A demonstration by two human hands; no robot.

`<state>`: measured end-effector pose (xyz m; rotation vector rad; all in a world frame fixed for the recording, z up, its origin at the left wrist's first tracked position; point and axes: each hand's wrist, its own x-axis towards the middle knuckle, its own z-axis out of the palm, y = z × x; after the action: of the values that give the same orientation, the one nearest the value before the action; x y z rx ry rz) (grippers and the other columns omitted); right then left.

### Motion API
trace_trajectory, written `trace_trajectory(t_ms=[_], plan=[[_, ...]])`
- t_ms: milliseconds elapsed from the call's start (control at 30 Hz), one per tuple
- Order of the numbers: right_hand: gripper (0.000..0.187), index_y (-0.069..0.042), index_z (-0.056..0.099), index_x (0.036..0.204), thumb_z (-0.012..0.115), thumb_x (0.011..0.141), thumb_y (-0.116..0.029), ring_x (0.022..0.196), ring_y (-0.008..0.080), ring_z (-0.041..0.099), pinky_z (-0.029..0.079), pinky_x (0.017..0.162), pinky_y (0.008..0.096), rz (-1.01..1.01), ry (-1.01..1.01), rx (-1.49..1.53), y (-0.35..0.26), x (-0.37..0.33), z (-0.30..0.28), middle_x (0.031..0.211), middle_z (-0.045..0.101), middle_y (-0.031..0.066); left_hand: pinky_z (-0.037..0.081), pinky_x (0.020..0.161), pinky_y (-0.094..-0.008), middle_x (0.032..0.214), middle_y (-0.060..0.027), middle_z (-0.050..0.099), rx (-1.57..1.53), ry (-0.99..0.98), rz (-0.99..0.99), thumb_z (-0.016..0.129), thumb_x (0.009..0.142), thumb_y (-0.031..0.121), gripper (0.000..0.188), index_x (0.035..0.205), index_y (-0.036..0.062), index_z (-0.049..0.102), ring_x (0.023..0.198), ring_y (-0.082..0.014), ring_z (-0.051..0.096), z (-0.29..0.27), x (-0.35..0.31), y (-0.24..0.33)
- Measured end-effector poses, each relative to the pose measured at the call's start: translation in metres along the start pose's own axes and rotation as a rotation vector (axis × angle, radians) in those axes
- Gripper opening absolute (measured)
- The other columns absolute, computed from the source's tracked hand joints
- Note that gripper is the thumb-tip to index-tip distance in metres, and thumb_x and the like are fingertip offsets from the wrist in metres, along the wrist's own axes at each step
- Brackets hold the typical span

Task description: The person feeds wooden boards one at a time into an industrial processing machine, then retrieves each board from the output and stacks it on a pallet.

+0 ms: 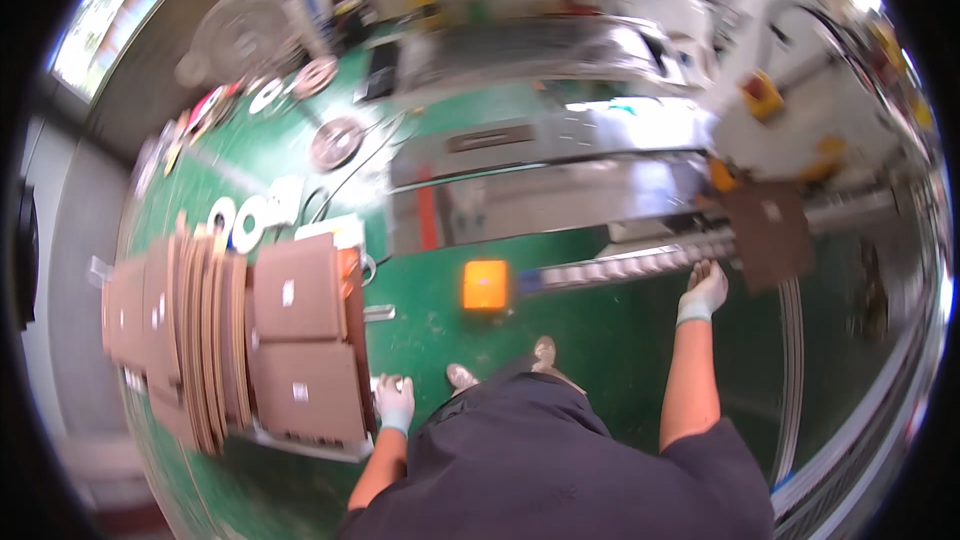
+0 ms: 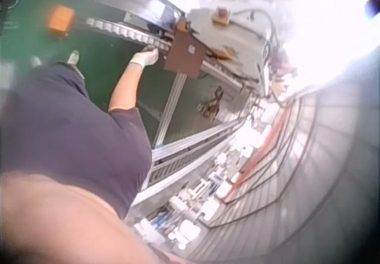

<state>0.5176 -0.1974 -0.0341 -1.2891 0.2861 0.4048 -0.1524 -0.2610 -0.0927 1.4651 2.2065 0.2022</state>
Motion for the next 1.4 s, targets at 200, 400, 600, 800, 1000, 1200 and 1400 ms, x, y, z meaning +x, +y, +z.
trace_trajectory(t_ms=[200, 400, 600, 800, 1000, 1200, 1400], plan=[[0.018, -0.002, 0.068, 0.116, 0.065, 0.1, -0.011, 0.103, 0.0184, 0.063, 0.05, 0.096, 0.0336, -0.595, -0.875, -0.56, 0.079, -0.192, 0.108, 0.109, 0.069, 0.0065, 0.038, 0.115, -0.0528, 0.151, -0.0201, 0.049, 0.016, 0.236, -0.812, 0.065, 0.09, 0.048, 0.064, 0.137, 0.0046, 0.058, 0.142, -0.0366, 0.043, -0.042, 0.026, -0.118], [0.037, -0.011, 0.072, 0.091, 0.062, 0.096, -0.046, 0.089, 0.0343, 0.07, 0.053, 0.078, 0.0474, -1.28, -1.317, -1.555, 0.112, -0.304, 0.126, 0.089, 0.073, 0.0124, 0.058, 0.087, -0.0441, 0.13, -0.0193, 0.064, -1.199, 0.236, -1.073, 0.077, 0.09, 0.04, 0.071, 0.138, -0.0063, 0.052, 0.102, -0.0331, 0.068, -0.011, 0.028, -0.254], [0.036, -0.012, 0.073, 0.093, 0.061, 0.098, -0.046, 0.091, 0.035, 0.071, 0.054, 0.081, 0.0466, -1.227, -1.152, -1.684, 0.128, -0.308, 0.131, 0.091, 0.074, 0.0119, 0.057, 0.084, -0.0453, 0.132, -0.0169, 0.063, -1.114, 0.182, -0.975, 0.072, 0.095, 0.041, 0.066, 0.135, -0.0077, 0.054, 0.109, -0.0274, 0.064, 0.046, 0.009, -0.307], [0.033, -0.015, 0.075, 0.097, 0.061, 0.096, -0.045, 0.092, 0.0344, 0.071, 0.054, 0.081, 0.0453, -1.166, -1.066, -1.843, 0.133, -0.308, 0.131, 0.093, 0.075, 0.0118, 0.058, 0.078, -0.0409, 0.122, -0.0104, 0.061, -1.327, 0.048, -0.855, 0.069, 0.101, 0.03, 0.036, 0.123, 0.009, 0.051, 0.104, -0.0241, 0.064, 0.025, -0.006, -0.307], [0.033, -0.015, 0.076, 0.098, 0.063, 0.096, -0.045, 0.09, 0.0327, 0.072, 0.054, 0.08, 0.0426, -1.172, -1.088, -1.836, 0.136, -0.316, 0.131, 0.091, 0.076, 0.0104, 0.043, 0.108, -0.0425, 0.134, -0.0215, 0.056, -1.3, 0.2, -0.803, 0.065, 0.101, 0.041, 0.061, 0.132, -0.0094, 0.051, 0.122, -0.0281, 0.053, 0.041, -0.028, -0.307], [0.031, -0.014, 0.076, 0.098, 0.062, 0.096, -0.041, 0.091, 0.0316, 0.072, 0.054, 0.081, 0.0426, -1.147, -1.037, -1.812, 0.131, -0.312, 0.127, 0.092, 0.075, 0.0099, 0.045, 0.109, -0.0551, 0.153, -0.0179, 0.048, -1.933, 0.01, -0.941, 0.057, 0.103, 0.052, 0.072, 0.155, 0.0058, 0.037, 0.138, -0.0344, 0.049, 0.04, -0.058, -0.255], [0.031, -0.011, 0.075, 0.105, 0.063, 0.096, -0.038, 0.096, 0.0336, 0.072, 0.054, 0.084, 0.0409, -1.021, -1.063, -1.704, 0.142, -0.321, 0.143, 0.099, 0.076, 0.013, 0.047, 0.107, -0.0478, 0.144, -0.0111, 0.057, -1.625, 0.254, -1.124, 0.05, 0.096, 0.075, 0.088, 0.149, 0.0044, 0.047, 0.129, -0.0309, 0.056, 0.048, -0.057, -0.232]])
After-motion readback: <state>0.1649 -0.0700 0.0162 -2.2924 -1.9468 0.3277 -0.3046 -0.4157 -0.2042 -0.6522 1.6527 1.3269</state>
